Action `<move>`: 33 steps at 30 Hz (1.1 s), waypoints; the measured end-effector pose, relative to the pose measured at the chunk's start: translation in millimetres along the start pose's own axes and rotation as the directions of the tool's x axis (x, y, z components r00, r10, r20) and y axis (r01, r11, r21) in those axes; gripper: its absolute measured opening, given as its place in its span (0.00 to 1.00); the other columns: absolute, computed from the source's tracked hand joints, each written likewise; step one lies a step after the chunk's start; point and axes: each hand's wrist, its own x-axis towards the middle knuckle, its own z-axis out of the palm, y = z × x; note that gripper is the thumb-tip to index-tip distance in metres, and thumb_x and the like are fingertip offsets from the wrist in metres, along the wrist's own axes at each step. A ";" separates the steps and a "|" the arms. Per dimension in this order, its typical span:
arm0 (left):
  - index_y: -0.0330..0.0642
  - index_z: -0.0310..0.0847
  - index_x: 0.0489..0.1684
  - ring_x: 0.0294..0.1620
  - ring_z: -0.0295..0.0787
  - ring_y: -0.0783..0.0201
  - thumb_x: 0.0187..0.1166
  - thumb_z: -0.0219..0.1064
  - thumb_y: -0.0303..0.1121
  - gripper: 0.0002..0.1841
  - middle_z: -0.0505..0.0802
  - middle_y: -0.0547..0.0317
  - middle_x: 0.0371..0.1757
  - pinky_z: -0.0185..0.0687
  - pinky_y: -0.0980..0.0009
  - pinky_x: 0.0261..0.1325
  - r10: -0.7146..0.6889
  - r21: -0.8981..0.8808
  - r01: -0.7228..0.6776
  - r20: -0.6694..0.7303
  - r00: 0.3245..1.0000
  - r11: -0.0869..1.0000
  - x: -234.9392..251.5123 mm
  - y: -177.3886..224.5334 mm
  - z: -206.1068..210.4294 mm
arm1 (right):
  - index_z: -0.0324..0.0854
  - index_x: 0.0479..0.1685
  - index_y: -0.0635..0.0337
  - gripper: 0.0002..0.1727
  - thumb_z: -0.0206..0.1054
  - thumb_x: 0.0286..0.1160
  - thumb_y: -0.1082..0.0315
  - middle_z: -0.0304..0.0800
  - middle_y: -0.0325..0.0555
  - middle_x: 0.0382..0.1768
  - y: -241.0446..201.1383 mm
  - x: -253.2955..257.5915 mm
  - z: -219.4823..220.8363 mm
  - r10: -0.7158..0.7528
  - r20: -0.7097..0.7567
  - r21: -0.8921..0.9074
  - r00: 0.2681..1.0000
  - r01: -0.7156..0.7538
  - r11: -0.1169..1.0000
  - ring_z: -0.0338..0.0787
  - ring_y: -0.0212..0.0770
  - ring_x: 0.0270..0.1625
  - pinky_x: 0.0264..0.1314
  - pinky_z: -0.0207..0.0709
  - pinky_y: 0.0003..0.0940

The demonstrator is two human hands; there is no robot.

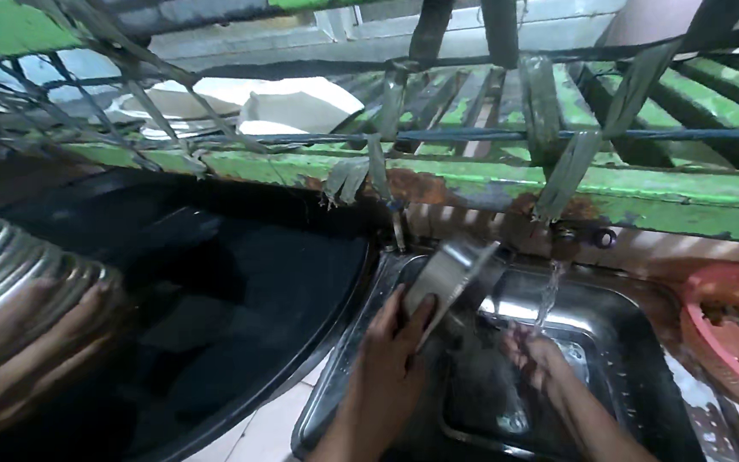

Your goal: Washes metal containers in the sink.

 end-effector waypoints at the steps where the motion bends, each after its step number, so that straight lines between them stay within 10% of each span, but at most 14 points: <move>1: 0.55 0.73 0.85 0.85 0.71 0.57 0.69 0.64 0.25 0.36 0.69 0.49 0.89 0.75 0.57 0.79 -0.114 -0.103 0.115 0.023 0.993 0.988 -0.3 -1.3 -0.9 | 0.70 0.63 0.61 0.14 0.43 0.97 0.65 0.76 0.37 0.25 -10.9 -4.2 7.0 -0.007 0.005 0.041 1.000 0.007 0.999 0.76 0.30 0.20 0.23 0.75 0.25; 3: 0.49 0.64 0.90 0.81 0.75 0.65 0.70 0.66 0.22 0.39 0.74 0.51 0.86 0.75 0.65 0.78 -0.368 -0.320 0.383 0.111 0.923 0.866 0.9 -3.5 0.0 | 0.73 0.65 0.57 0.15 0.46 0.96 0.61 0.76 0.36 0.24 -34.5 -21.8 20.7 -0.002 0.010 0.025 1.000 0.001 1.000 0.68 0.26 0.14 0.14 0.65 0.21; 6: 0.51 0.57 0.93 0.68 0.85 0.62 0.71 0.69 0.20 0.43 0.82 0.49 0.77 0.84 0.62 0.65 -0.601 -0.468 0.684 0.339 0.724 0.559 -5.4 -16.5 14.8 | 0.75 0.40 0.56 0.25 0.41 0.96 0.48 0.64 0.33 0.10 -68.8 -57.0 29.9 0.000 0.026 -0.112 1.000 0.003 0.994 0.62 0.28 0.06 0.06 0.60 0.22; 9: 0.45 0.57 0.91 0.66 0.84 0.54 0.73 0.69 0.22 0.41 0.82 0.43 0.74 0.83 0.55 0.64 -0.631 -0.491 0.768 0.455 0.629 0.412 -26.8 -37.0 37.4 | 0.76 0.32 0.61 0.36 0.33 0.96 0.44 0.81 0.41 0.21 -83.3 -70.8 -4.8 -0.237 0.033 -0.526 0.971 0.219 0.822 0.82 0.34 0.22 0.29 0.81 0.30; 12: 0.47 0.58 0.91 0.70 0.81 0.50 0.74 0.70 0.26 0.40 0.81 0.43 0.76 0.81 0.49 0.66 -0.636 -0.452 0.809 0.509 0.580 0.376 -35.3 -50.9 49.2 | 0.76 0.75 0.67 0.29 0.50 0.93 0.52 0.81 0.63 0.72 -69.5 -72.9 -73.9 -0.336 0.043 -0.749 0.941 0.253 0.612 0.82 0.53 0.73 0.77 0.73 0.52; 14: 0.49 0.57 0.92 0.70 0.82 0.49 0.75 0.70 0.28 0.40 0.81 0.44 0.76 0.82 0.48 0.65 -0.619 -0.445 0.818 0.539 0.571 0.366 -32.2 -56.0 54.2 | 0.53 0.94 0.50 0.35 0.53 0.91 0.48 0.69 0.54 0.83 -49.8 -91.6 -96.5 -0.155 -0.067 -0.663 0.986 0.072 0.746 0.81 0.46 0.73 0.67 0.79 0.46; 15: 0.50 0.56 0.92 0.70 0.82 0.50 0.75 0.69 0.29 0.40 0.80 0.44 0.77 0.83 0.49 0.65 -0.606 -0.444 0.819 0.554 0.571 0.365 -29.9 -57.9 56.0 | 0.50 0.94 0.42 0.36 0.53 0.91 0.45 0.75 0.50 0.77 -34.7 -100.2 -102.2 -0.077 -0.105 -0.567 0.991 0.004 0.824 0.86 0.40 0.61 0.52 0.83 0.40; 21: 0.49 0.47 0.95 0.78 0.76 0.49 0.81 0.67 0.33 0.41 0.75 0.41 0.82 0.76 0.49 0.76 -0.455 -0.241 0.709 0.622 0.637 0.663 6.9 -64.7 71.9 | 0.41 0.97 0.48 0.45 0.62 0.82 0.74 0.64 0.57 0.86 9.5 -119.7 -101.9 -0.137 -0.215 -0.391 0.967 0.044 0.919 0.78 0.46 0.76 0.72 0.78 0.47; 23: 0.41 0.45 0.96 0.88 0.66 0.49 0.85 0.63 0.32 0.40 0.68 0.42 0.89 0.63 0.48 0.87 -0.314 0.083 0.326 0.562 0.765 0.942 28.6 -63.9 84.5 | 0.42 0.96 0.51 0.47 0.61 0.76 0.80 0.64 0.57 0.85 15.6 -119.2 -97.9 -0.206 -0.219 -0.395 0.954 0.107 0.912 0.79 0.41 0.75 0.71 0.79 0.40; 26: 0.33 0.51 0.93 0.97 0.35 0.41 0.89 0.54 0.38 0.34 0.52 0.38 0.95 0.26 0.35 0.94 -0.027 0.368 -0.217 0.555 0.831 0.904 46.1 -58.7 125.9 | 0.44 0.96 0.51 0.46 0.60 0.75 0.81 0.68 0.55 0.83 19.6 -122.2 -82.5 -0.246 -0.231 -0.374 0.941 0.147 0.916 0.82 0.37 0.69 0.66 0.80 0.34; 30: 0.33 0.55 0.92 0.95 0.37 0.32 0.89 0.47 0.60 0.42 0.53 0.29 0.93 0.27 0.34 0.93 -0.133 0.273 0.014 0.422 0.897 0.962 37.3 -34.4 195.9 | 0.43 0.96 0.50 0.43 0.60 0.82 0.74 0.59 0.53 0.89 22.1 -130.9 -58.9 -0.216 -0.166 -0.400 0.962 0.135 0.906 0.75 0.38 0.80 0.76 0.75 0.37; 33: 0.41 0.66 0.88 0.94 0.44 0.32 0.87 0.55 0.51 0.33 0.58 0.29 0.92 0.37 0.36 0.93 -0.080 0.122 0.038 0.361 0.929 0.992 22.5 9.5 236.5 | 0.46 0.96 0.49 0.40 0.61 0.85 0.68 0.61 0.51 0.89 29.9 -128.0 -48.2 -0.221 -0.154 -0.391 0.963 0.146 0.909 0.75 0.39 0.81 0.78 0.74 0.38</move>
